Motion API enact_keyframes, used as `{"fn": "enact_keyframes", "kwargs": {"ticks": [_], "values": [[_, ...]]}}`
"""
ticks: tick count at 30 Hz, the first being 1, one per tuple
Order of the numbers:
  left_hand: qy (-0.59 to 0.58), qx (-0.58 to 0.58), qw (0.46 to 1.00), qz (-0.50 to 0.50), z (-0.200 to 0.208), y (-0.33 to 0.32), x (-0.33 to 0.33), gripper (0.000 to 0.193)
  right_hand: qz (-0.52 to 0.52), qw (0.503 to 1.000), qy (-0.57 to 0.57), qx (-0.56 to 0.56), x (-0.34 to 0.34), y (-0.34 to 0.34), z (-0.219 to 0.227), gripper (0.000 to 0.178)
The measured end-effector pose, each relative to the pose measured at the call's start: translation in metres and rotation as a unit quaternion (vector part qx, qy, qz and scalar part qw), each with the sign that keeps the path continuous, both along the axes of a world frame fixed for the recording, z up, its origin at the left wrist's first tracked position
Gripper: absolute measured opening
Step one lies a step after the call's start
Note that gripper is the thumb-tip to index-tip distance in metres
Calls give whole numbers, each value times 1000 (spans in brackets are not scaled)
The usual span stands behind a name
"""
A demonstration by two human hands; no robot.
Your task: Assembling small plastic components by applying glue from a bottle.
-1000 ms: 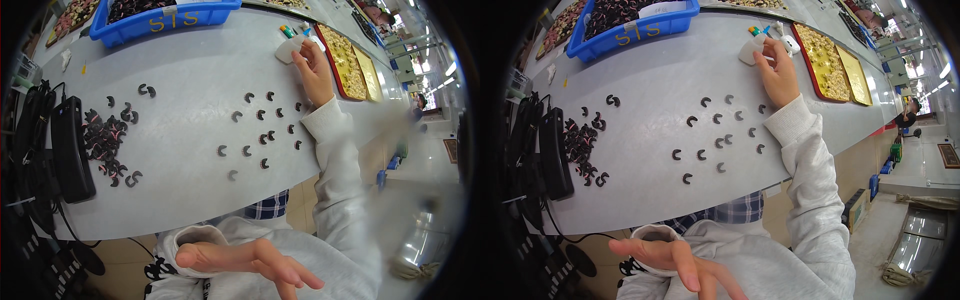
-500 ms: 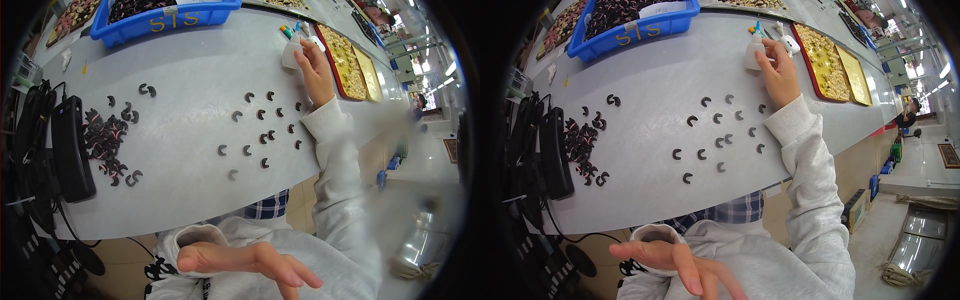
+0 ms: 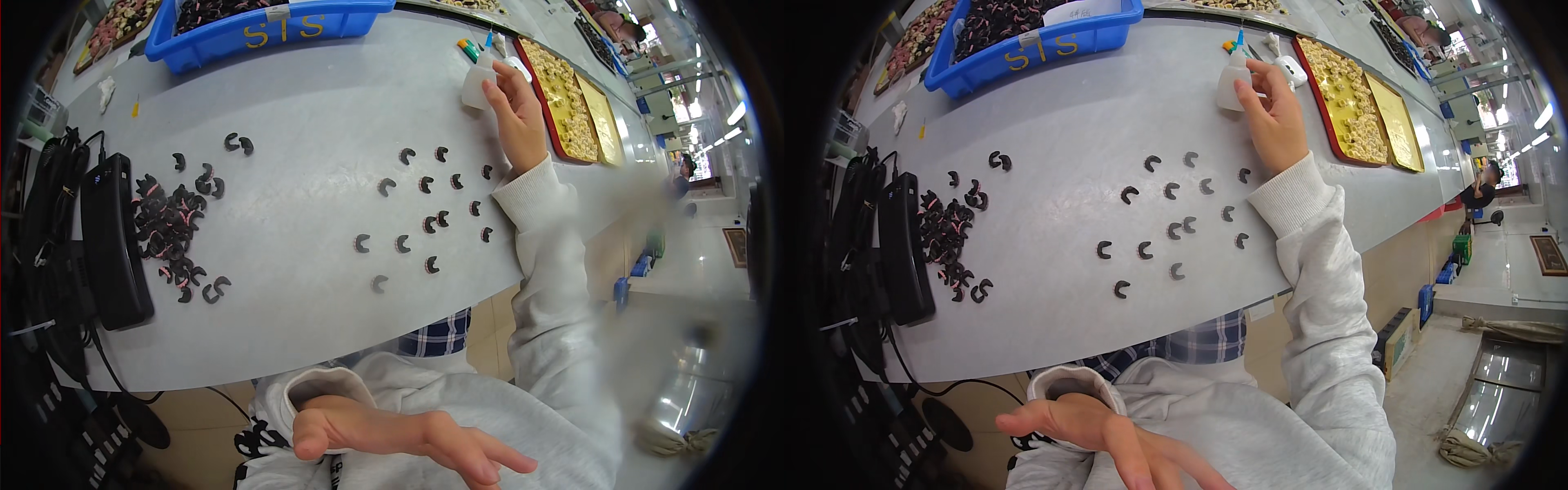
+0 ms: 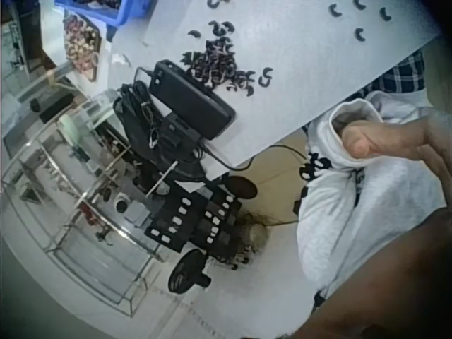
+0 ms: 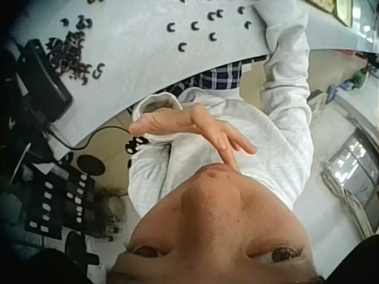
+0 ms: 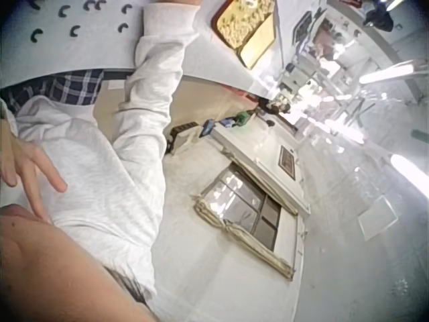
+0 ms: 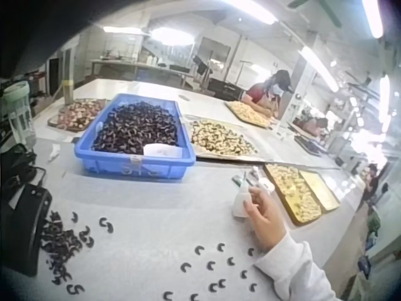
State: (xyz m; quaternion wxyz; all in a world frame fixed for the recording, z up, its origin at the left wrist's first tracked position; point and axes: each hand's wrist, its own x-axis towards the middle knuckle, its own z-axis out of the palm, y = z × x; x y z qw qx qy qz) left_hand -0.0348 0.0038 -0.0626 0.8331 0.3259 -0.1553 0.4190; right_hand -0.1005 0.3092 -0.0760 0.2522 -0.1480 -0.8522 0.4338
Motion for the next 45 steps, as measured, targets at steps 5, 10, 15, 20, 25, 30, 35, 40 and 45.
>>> {"fn": "enact_keyframes", "kwargs": {"ticks": [5, 10, 15, 20, 25, 30, 35, 40, 45], "values": [[-243, 72, 900, 355, 3, -5, -1, 102, 3, 1000, 7, -6, 1, 0, 1, 39], [-227, 59, 920, 315, 0, -18, -5, 105, 8, 1000, 11, -20, 2, 1, 0, 38], [-210, 17, 940, 268, 0, -25, 1, 106, 4, 1000, 8, -7, 2, -1, 3, 39], [-228, 28, 936, 267, 2, -22, -1, 107, 1, 1000, 4, -5, 3, -2, 3, 39], [-218, 25, 940, 263, 2, -24, -2, 106, -2, 1000, -5, -6, 3, -1, 2, 39], [-212, 22, 941, 263, 3, -25, -1, 105, 7, 1000, 11, -9, 3, 1, 0, 38], [-197, 20, 945, 261, 4, -30, 0, 103, 9, 1000, 24, -11, 5, 3, 3, 37], [-281, 146, 869, 380, 2, -16, 12, 106, 0, 991, 101, -90, 9, 2, 20, 42], [-211, -68, 865, 451, -1, -14, -20, 77, -12, 983, 132, -127, 19, 17, 24, 44]]}}
